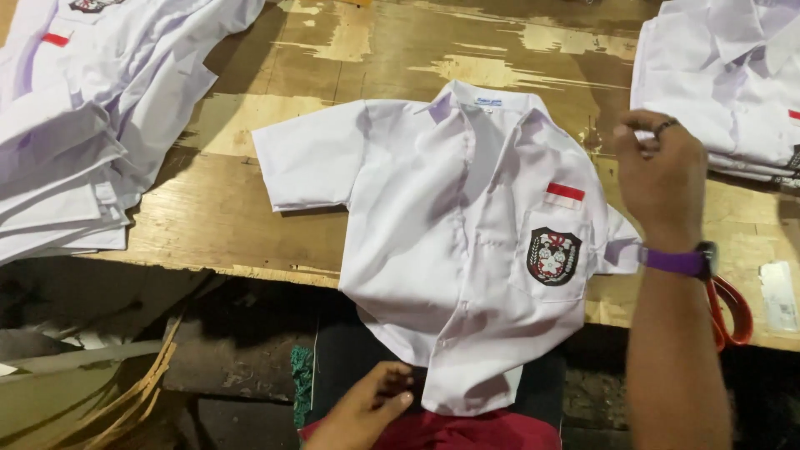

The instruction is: Buttoning and folding a white short-sleeved shirt on a wooden workbench.

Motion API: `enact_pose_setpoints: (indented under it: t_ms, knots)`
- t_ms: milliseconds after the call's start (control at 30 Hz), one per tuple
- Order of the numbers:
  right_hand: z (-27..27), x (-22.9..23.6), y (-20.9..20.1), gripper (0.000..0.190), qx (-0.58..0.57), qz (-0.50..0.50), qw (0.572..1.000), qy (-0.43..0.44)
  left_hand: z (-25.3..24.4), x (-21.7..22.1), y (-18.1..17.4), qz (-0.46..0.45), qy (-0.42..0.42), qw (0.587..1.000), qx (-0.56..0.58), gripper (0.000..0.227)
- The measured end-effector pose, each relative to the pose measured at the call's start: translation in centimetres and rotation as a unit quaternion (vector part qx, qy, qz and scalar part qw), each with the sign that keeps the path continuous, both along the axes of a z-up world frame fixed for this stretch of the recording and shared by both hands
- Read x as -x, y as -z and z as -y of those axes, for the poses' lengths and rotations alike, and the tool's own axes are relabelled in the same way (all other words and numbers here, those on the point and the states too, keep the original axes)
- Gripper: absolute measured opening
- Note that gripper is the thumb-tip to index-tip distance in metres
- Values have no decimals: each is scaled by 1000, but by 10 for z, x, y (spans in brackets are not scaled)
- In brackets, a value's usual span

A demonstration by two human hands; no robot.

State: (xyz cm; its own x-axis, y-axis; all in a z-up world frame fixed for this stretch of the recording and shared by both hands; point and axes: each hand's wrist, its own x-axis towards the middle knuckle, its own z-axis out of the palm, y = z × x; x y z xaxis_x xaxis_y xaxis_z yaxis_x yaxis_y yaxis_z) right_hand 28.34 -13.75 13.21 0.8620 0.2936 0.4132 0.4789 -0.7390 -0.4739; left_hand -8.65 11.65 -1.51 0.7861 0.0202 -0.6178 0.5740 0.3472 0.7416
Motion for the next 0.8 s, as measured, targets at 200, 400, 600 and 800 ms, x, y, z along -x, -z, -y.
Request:
enact_pose_setpoints:
  t_ms: [200, 400, 600, 800]
  knots:
    - [7, 12, 0, 35, 114, -294, 948, 38, -104, -105, -138, 344, 94, 802, -479, 32]
    - [14, -22, 16, 22, -22, -260, 964, 51, -146, -296, -125, 279, 107, 720, -627, 50]
    - [8, -100, 10, 24, 22, -93, 995, 31, -172, -381, -136, 221, 208, 748, -591, 15]
    - [-23, -210, 37, 24, 108, 26, 990, 89, -213, -483, -112, 284, 131, 668, -675, 17]
